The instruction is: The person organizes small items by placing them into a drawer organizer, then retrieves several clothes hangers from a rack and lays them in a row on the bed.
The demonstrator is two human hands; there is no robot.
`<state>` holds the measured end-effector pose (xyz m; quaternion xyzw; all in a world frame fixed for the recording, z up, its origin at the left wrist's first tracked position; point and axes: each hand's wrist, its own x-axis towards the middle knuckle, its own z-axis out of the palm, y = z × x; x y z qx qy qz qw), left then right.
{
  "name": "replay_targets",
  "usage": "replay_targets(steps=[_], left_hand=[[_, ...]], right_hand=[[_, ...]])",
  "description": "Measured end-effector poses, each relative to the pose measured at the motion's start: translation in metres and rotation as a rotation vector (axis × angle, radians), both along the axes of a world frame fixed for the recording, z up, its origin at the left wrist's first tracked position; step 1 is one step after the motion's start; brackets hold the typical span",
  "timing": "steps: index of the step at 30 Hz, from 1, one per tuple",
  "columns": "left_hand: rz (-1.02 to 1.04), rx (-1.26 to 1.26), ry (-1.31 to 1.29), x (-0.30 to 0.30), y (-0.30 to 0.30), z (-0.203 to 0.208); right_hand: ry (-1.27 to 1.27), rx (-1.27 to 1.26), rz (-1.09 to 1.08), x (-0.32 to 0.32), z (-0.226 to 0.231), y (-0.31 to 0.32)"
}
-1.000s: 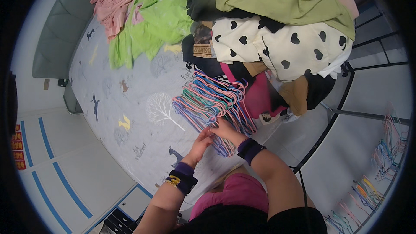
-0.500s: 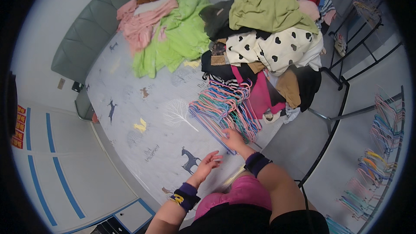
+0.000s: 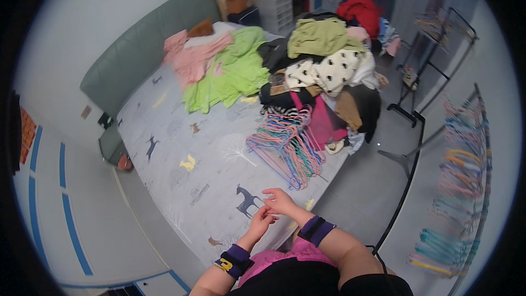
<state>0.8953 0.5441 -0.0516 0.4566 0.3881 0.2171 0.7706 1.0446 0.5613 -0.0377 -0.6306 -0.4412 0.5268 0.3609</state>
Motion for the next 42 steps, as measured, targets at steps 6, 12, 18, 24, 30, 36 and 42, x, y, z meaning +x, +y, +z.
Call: replay_targets(steps=[6, 12, 18, 24, 30, 36, 42], left_hand=[[-0.058, 0.422, 0.085, 0.063, 0.005, 0.019], [-0.422, 0.639, -0.047, 0.158, -0.001, 0.063], [-0.737, 0.63, -0.328, 0.271, -0.037, 0.088], [-1.011, 0.783, -0.458, 0.349, -0.12, 0.209], [-1.033, 1.365, -0.625, 0.393, -0.188, 0.236], [-1.127, 1.491, -0.624, 0.42, -0.223, 0.24], [-1.174, 1.512, -0.591, 0.43, -0.24, 0.233]], right_hand=[[-0.009, 0.316, -0.122, 0.031, 0.067, -0.041], [-0.028, 0.423, -0.388, 0.091, 0.162, -0.115], [-0.359, 0.658, -0.667, 0.141, 0.237, -0.198], [-0.411, 0.738, -1.175, 0.18, 0.243, -0.307], [-0.264, 0.831, -1.901, 0.214, 0.174, -0.409], [0.051, 1.002, -1.96, 0.262, 0.174, -0.43], [0.289, 0.97, -1.784, 0.294, 0.18, -0.427]])
